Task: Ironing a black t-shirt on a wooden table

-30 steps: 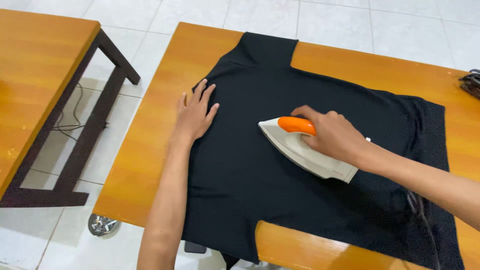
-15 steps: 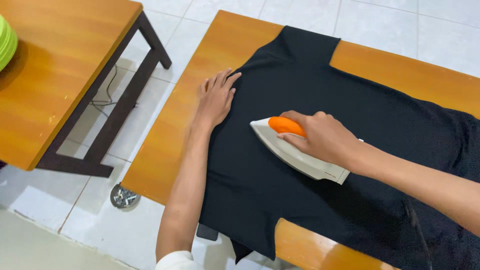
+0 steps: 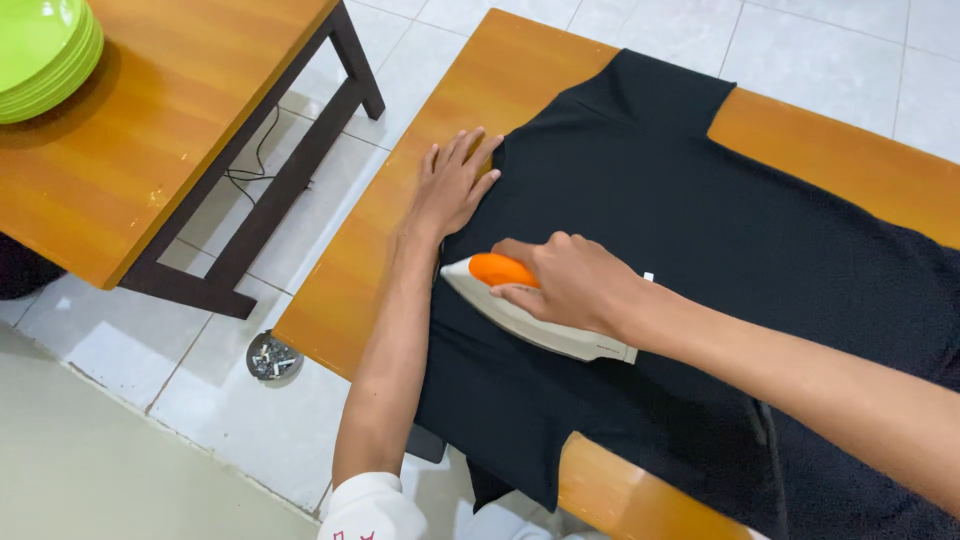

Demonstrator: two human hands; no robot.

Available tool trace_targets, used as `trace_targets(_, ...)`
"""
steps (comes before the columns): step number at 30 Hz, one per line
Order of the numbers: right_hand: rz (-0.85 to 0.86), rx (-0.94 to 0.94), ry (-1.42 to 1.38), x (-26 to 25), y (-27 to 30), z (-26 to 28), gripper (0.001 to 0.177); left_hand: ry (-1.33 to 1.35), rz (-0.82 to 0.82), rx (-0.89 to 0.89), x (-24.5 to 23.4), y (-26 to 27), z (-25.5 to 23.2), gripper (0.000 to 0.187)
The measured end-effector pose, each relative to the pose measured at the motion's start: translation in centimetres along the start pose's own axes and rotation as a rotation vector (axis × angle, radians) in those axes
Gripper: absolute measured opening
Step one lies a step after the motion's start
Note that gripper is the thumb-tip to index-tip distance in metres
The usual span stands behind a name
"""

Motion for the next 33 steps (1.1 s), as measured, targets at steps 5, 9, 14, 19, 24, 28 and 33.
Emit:
trace_targets(5,0.004,-0.023,-0.049,-0.7,0.6,1.3,0.044,0.041,-0.016,0.006,-0.4,0.1,-0.2,0.043)
trace_targets(9,-0.131,0.056,-0.002,-1.2,0.4,-0.4,0.042,0.034,-0.038,0.014,-0.4,0.3,-0.2,0.044)
trace_targets(14,-0.025,0.015,0.027,0.6,2.5,0.4,0.046,-0.024,-0.042,0.046,-0.6,-0.5,-0.3,0.046)
trace_targets(19,0.023,0.091,-0.008,0.9,8.4,0.0,0.049,-0.038,0.003,0.085,-0.6,-0.3,-0.6,0.047)
trace_targets(24,0.009,0.154,-0.069,-0.1,15.2,-2.7,0.049,-0.103,-0.036,0.169,-0.6,-0.7,-1.1,0.049)
trace_targets(28,-0.016,0.237,-0.023,0.5,21.7,-5.8,0.049,-0.08,-0.044,0.196,-0.5,0.0,-1.4,0.048)
trace_targets(33,-0.045,0.411,0.117,1.2,30.2,-10.2,0.051,-0.117,-0.155,0.184,-0.6,-0.3,-0.7,0.05)
Point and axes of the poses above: each hand's wrist, its own y-axis away from the middle knuckle, its own x-axis out of the palm, z = x × y, the point moved 8 cm from there along -y, towards the middle knuckle, and after that the axes turned 14 degrees about -x, right-handed, at the moved point
